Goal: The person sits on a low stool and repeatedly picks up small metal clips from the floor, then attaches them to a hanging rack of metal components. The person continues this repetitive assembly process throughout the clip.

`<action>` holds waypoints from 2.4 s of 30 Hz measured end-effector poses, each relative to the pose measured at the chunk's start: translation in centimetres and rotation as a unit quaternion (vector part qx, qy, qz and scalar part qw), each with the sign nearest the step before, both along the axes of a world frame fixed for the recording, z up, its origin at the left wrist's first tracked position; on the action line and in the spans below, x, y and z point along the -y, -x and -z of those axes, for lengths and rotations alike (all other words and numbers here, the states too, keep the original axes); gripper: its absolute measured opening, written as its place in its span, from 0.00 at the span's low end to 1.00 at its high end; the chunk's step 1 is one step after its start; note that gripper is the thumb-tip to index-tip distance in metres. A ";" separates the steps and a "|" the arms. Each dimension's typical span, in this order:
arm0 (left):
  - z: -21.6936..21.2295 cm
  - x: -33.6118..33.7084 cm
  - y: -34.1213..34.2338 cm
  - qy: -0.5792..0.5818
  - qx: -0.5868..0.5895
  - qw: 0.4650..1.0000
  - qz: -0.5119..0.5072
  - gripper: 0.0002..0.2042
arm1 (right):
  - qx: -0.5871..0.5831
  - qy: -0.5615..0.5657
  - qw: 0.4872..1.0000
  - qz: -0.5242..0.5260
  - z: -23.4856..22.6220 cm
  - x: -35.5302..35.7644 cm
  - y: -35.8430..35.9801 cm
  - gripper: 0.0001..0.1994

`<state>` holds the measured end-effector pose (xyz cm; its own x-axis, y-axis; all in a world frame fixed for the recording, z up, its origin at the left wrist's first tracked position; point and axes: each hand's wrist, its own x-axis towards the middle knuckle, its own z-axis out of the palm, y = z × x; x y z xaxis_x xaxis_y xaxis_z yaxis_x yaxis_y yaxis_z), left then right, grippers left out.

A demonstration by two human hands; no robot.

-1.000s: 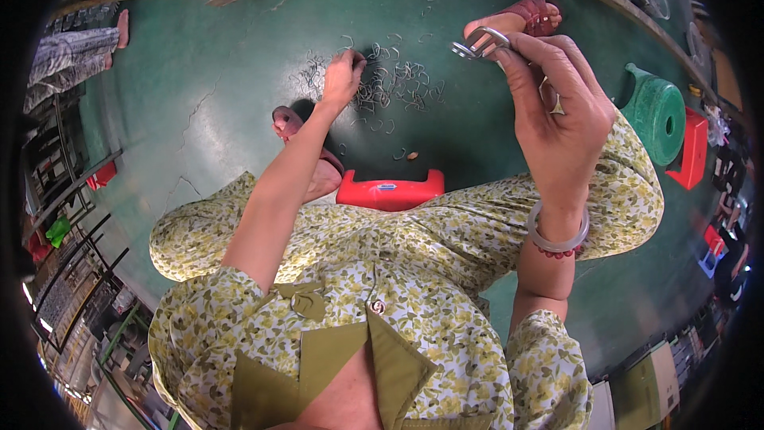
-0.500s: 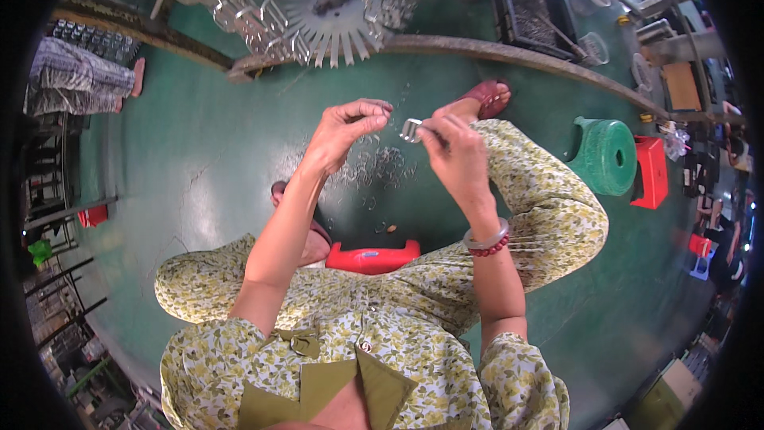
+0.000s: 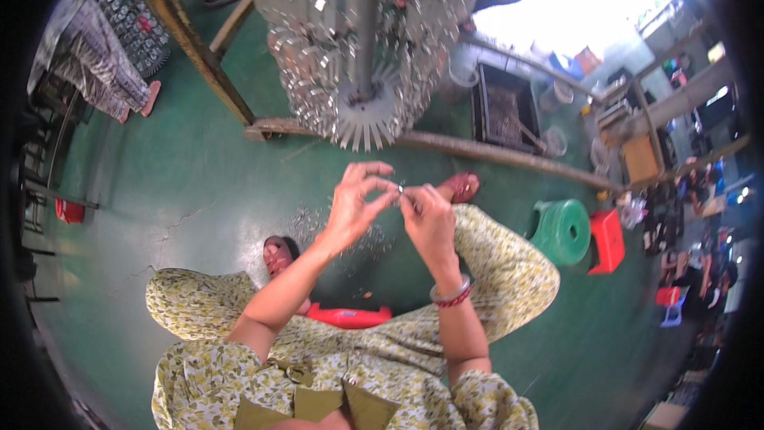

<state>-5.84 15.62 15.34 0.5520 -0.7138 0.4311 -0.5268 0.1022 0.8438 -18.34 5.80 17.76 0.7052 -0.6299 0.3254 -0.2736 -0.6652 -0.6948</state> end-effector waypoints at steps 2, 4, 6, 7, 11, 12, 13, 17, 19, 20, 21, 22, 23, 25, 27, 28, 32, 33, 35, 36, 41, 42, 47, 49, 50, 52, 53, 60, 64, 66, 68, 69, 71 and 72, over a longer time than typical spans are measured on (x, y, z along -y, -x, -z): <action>-0.4 -0.2 0.4 0.026 0.009 1.000 0.001 0.07 | -0.032 0.041 0.998 -0.016 -0.5 -0.3 0.1 0.03; -0.4 -0.4 0.3 0.053 -0.034 0.998 0.026 0.07 | -0.048 0.055 0.997 -0.025 -1.7 -0.8 -0.2 0.03; -0.9 -0.6 0.3 0.087 -0.055 0.994 0.041 0.06 | -0.051 0.082 0.993 -0.060 -3.1 -0.5 0.1 0.05; -1.6 -0.9 0.2 0.082 -0.086 0.992 0.052 0.06 | -0.036 0.061 0.995 -0.066 -4.2 -0.1 0.1 0.05; -4.1 -2.1 -0.3 0.097 -0.148 0.982 0.069 0.06 | 0.095 -0.088 0.992 -0.005 -9.9 -1.0 -1.2 0.06; -4.9 -2.4 -0.6 0.116 -0.137 0.982 0.061 0.06 | 0.113 -0.026 0.993 -0.002 -11.4 -1.6 -2.5 0.06; -5.5 -2.9 -1.0 0.134 -0.126 0.982 0.050 0.06 | 0.131 0.034 0.991 0.000 -12.6 -2.2 -4.0 0.07; -9.3 -4.2 -1.7 0.163 -0.155 0.974 0.036 0.06 | 0.048 0.164 0.985 0.026 -16.1 -3.5 -8.2 0.10; -10.8 -4.6 -2.2 0.160 -0.168 0.972 0.023 0.06 | 0.039 0.192 0.979 0.060 -16.6 -3.6 -10.1 0.13; -11.5 -4.7 -2.4 0.155 -0.181 0.971 0.018 0.06 | 0.027 0.162 0.984 0.066 -17.1 -3.7 -10.6 0.15; -12.1 -4.9 -2.6 0.150 -0.194 0.969 0.014 0.06 | 0.031 0.168 0.983 0.067 -17.0 -3.4 -10.9 0.15; -12.6 -5.1 -2.8 0.153 -0.205 0.967 0.011 0.07 | 0.035 0.174 0.982 0.067 -16.5 -2.7 -11.2 0.14; -12.7 -4.8 -3.2 0.159 -0.180 0.971 0.000 0.07 | 0.038 0.181 0.980 0.068 -16.2 -2.4 -11.2 0.14; -12.6 -4.2 -4.2 0.167 -0.131 0.977 -0.022 0.06 | 0.023 0.189 0.980 0.056 -16.6 -2.4 -10.9 0.12; -13.1 -3.7 -4.7 0.185 -0.115 0.976 -0.032 0.06 | -0.019 0.147 0.988 0.034 -16.9 -2.4 -10.2 0.12; -13.3 -3.3 -4.7 0.176 -0.104 0.978 -0.039 0.06 | -0.025 0.171 0.985 0.023 -16.9 -1.9 -9.6 0.14; -13.2 -2.4 -4.9 0.135 -0.077 0.987 -0.046 0.07 | -0.066 0.152 0.986 -0.013 -17.2 -2.3 -8.4 0.14; -13.1 -2.2 -4.9 0.128 -0.076 0.988 -0.047 0.08 | -0.076 0.167 0.983 -0.002 -17.3 -2.5 -8.3 0.15; -12.7 -2.0 -4.9 0.107 -0.073 0.990 -0.050 0.08 | -0.087 0.200 0.976 0.014 -17.3 -2.9 -8.2 0.16; -12.7 -1.7 -4.8 0.087 -0.071 0.993 -0.048 0.08 | -0.117 0.222 0.967 0.034 -17.5 -2.9 -8.1 0.16; -11.4 -0.8 -5.2 0.052 -0.056 0.996 -0.055 0.08 | -0.124 0.213 0.967 0.070 -16.4 -2.0 -7.1 0.19; -11.3 -0.8 -5.3 0.045 -0.055 0.996 -0.055 0.08 | -0.131 0.160 0.977 0.058 -16.0 -1.4 -6.7 0.19; -11.1 0.7 -5.7 0.053 -0.045 0.997 -0.031 0.07 | -0.197 0.036 0.979 -0.027 -9.4 1.8 -5.6 0.22; -11.6 1.0 -5.8 0.044 -0.054 0.997 -0.019 0.08 | -0.132 -0.024 0.991 -0.022 -7.5 1.7 -6.5 0.18; -11.8 1.1 -5.8 0.042 -0.060 0.997 -0.014 0.08 | -0.112 -0.006 0.994 -0.009 -6.5 1.9 -6.8 0.16; -11.5 1.6 -5.8 0.055 -0.051 0.997 -0.024 0.08 | -0.073 0.028 0.997 0.012 -4.8 2.0 -7.4 0.13; -11.2 1.8 -5.9 0.061 -0.047 0.997 -0.032 0.08 | -0.060 0.043 0.997 0.016 -4.6 1.9 -7.7 0.12; -10.6 -0.2 -5.2 0.110 0.071 0.986 -0.105 0.10 | -0.014 0.157 0.986 0.051 -1.9 2.3 -9.0 0.08; -12.5 -4.9 -5.4 0.184 0.064 0.976 -0.093 0.09 | -0.046 0.200 0.977 0.049 -0.9 4.2 -8.8 0.14; -13.1 -7.5 -6.8 0.203 0.001 0.975 -0.089 0.07 | -0.057 0.176 0.981 0.053 -1.2 4.2 -8.8 0.13; -14.1 -10.0 -8.7 0.224 -0.015 0.966 -0.125 0.06 | -0.062 0.186 0.979 0.049 -1.5 4.9 -8.5 0.12; -13.6 -10.8 -9.3 0.257 -0.086 0.956 -0.110 0.07 | -0.068 0.180 0.980 0.048 -1.6 5.0 -8.5 0.11; -12.2 -12.1 -10.9 0.314 -0.180 0.927 -0.097 0.08 | -0.076 0.118 0.989 0.053 -1.6 5.4 -8.7 0.12; -11.3 -12.6 -11.7 0.337 -0.205 0.914 -0.096 0.08 | -0.078 0.120 0.989 0.046 -1.4 5.7 -8.7 0.12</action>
<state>5.90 28.19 26.69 0.8530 -0.2346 0.4663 -0.2443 0.6100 0.7538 -9.65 0.07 19.19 0.7013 -0.6116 0.3662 -0.4320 -0.7733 -0.4641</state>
